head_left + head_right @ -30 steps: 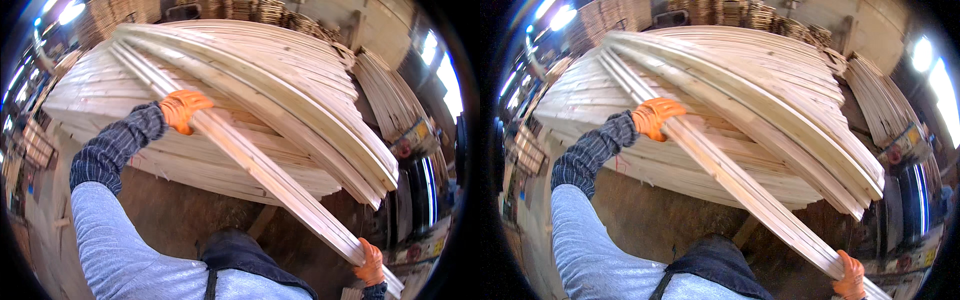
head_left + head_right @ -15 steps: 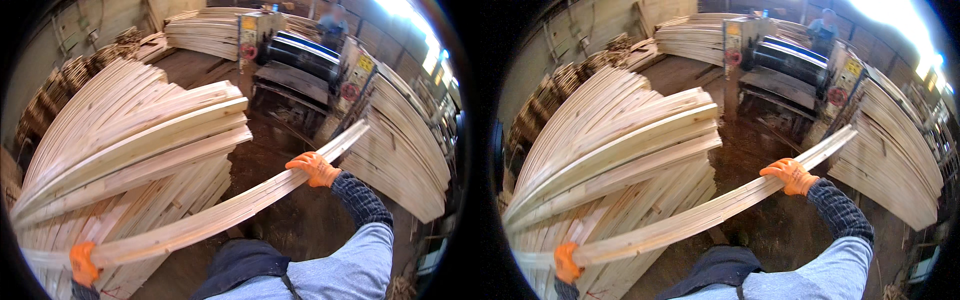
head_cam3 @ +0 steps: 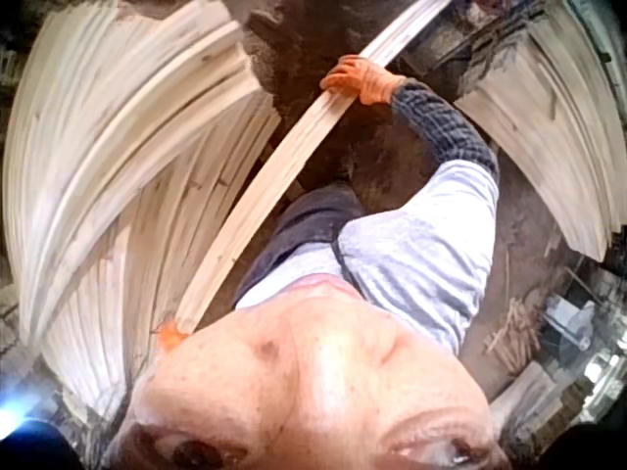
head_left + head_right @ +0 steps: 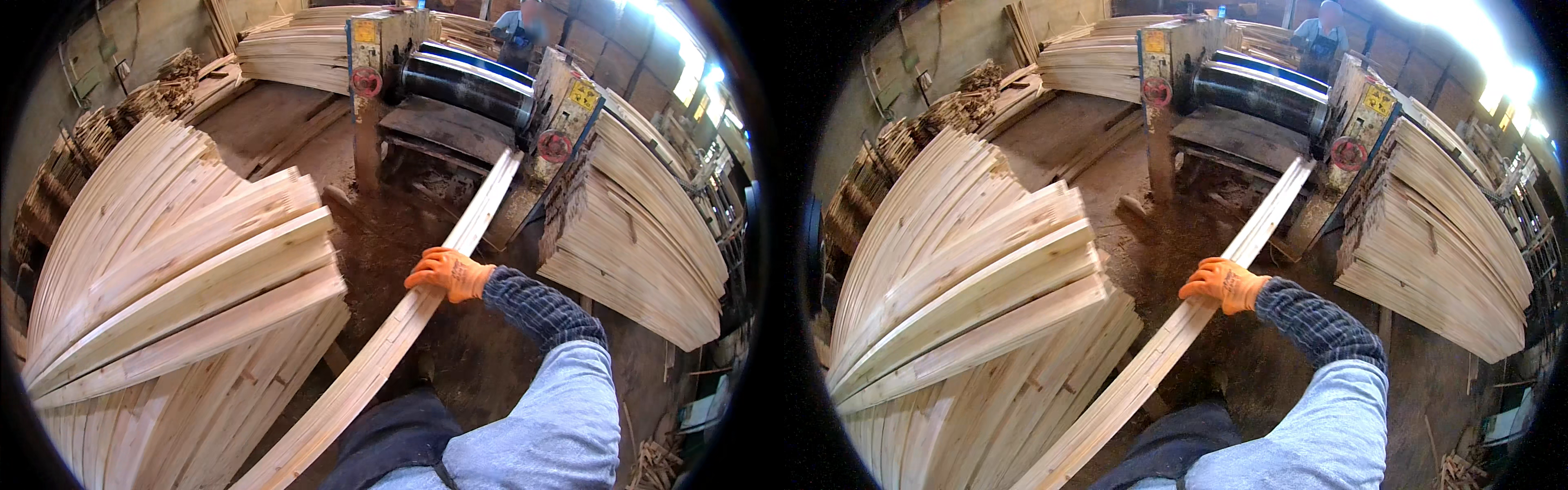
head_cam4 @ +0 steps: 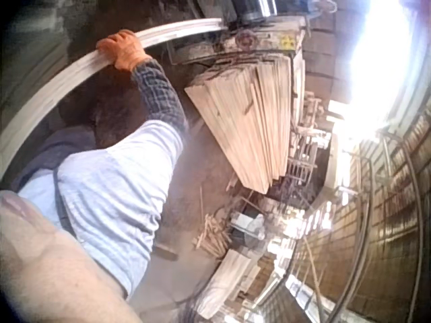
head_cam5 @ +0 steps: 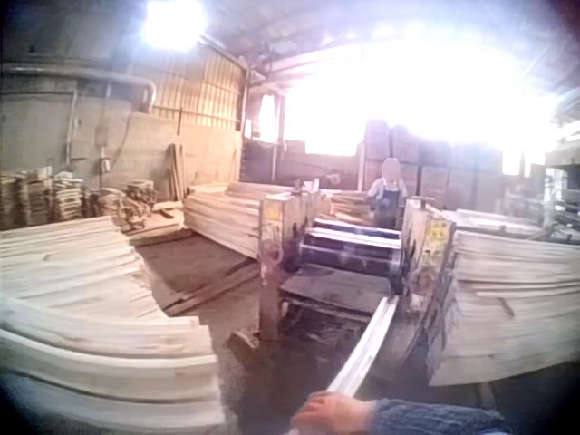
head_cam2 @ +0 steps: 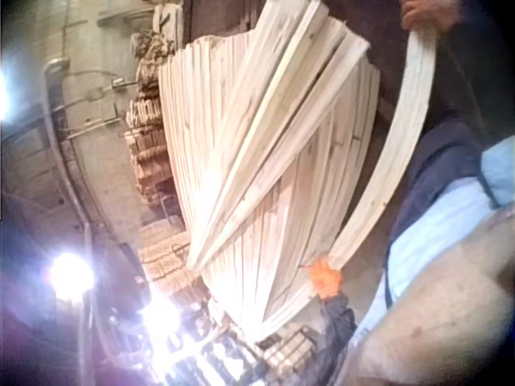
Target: The person picks up several wooden planks from a large stack and feeds them into a sanding machine while a second person receives them on the other side.
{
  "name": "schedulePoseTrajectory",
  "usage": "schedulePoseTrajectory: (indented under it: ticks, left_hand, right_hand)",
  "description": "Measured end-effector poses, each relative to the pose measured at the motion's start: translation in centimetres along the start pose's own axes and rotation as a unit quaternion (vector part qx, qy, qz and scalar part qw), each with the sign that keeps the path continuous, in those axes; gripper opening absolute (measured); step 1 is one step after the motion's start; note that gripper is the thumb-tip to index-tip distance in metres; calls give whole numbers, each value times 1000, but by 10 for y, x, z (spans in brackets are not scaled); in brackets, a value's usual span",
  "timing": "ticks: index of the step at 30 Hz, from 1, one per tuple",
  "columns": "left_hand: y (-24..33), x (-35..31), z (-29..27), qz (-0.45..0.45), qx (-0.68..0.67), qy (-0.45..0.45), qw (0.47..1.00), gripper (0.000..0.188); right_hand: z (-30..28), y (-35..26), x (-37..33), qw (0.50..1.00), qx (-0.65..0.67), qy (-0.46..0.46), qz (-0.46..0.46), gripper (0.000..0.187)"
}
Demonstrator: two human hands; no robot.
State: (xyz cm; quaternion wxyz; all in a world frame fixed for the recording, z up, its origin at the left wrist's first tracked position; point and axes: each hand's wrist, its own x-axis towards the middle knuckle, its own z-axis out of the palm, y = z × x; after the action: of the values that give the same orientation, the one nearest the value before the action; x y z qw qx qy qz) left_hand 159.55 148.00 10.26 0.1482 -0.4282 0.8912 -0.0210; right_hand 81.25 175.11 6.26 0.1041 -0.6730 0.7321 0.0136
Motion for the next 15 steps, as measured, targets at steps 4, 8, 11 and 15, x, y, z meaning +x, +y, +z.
schedulePoseTrajectory:
  ticks: [4, 8, 11, 15]
  left_hand:
    - [97, 5, 21, 0, -24, 13, 1000, 77]
    - [179, 18, 30, 15, -38, 19, 999, 77]
    - [237, 42, 14, 11, -53, -55, 997, 75]
    - [354, 84, -46, 13, -131, -36, 991, 64]
  right_hand:
    - [8, 82, 19, 999, -40, -18, -16, 81]
    - [21, 171, 31, 999, -31, -29, -8, 83]
    - [24, 221, 40, 999, -41, -13, -3, 83]
    - [34, 255, 48, 998, -19, 60, -9, 85]
